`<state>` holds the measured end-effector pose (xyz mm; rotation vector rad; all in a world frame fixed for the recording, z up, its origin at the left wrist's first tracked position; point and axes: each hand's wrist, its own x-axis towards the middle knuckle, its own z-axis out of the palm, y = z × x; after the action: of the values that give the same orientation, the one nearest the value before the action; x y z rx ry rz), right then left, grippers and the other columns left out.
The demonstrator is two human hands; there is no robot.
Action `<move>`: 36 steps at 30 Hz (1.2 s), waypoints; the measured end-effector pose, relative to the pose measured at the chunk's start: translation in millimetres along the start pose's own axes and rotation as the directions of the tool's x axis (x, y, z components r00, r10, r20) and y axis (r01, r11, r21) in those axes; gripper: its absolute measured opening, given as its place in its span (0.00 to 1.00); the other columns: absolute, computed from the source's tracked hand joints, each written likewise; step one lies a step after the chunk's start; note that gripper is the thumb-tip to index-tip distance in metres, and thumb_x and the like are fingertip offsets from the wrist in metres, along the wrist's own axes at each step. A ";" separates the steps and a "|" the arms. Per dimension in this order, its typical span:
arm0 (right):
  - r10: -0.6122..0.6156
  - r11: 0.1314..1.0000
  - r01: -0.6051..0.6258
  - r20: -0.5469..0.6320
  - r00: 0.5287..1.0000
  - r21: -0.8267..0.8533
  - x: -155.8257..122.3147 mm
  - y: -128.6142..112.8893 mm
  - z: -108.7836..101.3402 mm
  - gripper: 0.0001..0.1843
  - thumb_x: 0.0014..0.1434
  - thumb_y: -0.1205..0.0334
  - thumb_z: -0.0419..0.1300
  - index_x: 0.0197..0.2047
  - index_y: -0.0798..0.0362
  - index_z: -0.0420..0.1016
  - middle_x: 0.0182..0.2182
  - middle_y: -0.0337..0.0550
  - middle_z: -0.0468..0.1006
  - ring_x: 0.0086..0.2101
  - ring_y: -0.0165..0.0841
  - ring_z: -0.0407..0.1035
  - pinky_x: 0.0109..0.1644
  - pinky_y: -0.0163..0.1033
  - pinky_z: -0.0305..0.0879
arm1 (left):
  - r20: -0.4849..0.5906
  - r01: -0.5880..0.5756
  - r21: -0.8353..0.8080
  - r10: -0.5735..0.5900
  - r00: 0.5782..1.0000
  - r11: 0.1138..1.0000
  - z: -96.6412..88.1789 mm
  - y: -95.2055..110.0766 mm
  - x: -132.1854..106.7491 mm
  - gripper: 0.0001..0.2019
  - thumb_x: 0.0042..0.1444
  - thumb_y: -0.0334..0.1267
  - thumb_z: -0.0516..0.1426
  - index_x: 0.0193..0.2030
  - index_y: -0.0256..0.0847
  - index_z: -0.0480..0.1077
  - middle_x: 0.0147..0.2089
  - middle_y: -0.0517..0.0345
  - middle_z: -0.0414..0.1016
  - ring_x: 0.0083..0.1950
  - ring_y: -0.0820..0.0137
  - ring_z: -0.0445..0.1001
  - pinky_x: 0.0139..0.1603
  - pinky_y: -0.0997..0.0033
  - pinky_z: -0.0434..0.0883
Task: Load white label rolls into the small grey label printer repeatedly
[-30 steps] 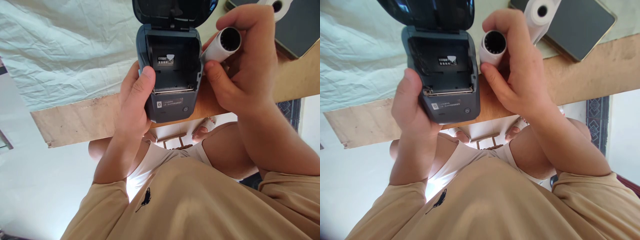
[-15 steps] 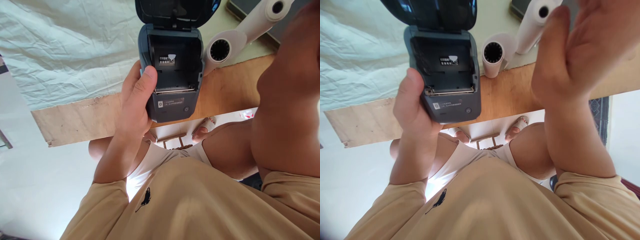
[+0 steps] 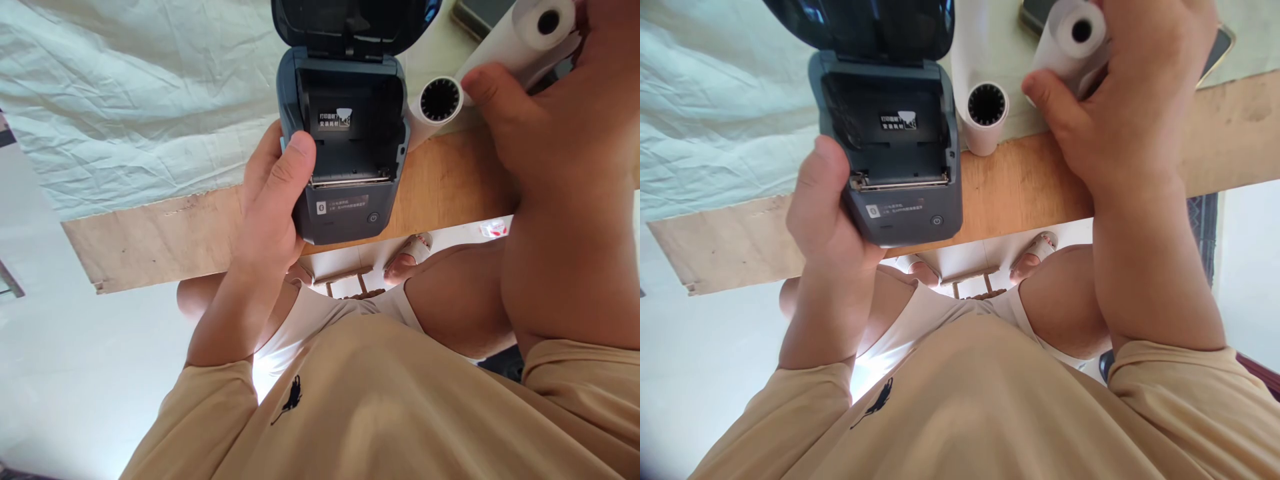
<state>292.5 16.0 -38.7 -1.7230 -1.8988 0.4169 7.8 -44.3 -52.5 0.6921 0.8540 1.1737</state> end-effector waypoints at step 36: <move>0.036 0.989 -0.030 0.039 0.999 -0.147 -2.2 -12.5 4.1 0.34 0.59 0.44 0.76 0.67 0.39 0.81 0.58 0.31 0.80 0.60 0.38 0.72 0.74 0.52 0.68 | -0.026 -0.007 0.070 0.009 1.000 0.998 1.3 -1.6 3.2 0.12 0.72 0.54 0.65 0.44 0.52 0.86 0.54 0.55 0.87 0.55 0.56 0.85 0.49 0.60 0.83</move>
<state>280.0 12.6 -35.4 -1.8555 -1.9761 0.3348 10.2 -41.7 -53.7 0.7395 0.9187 1.1664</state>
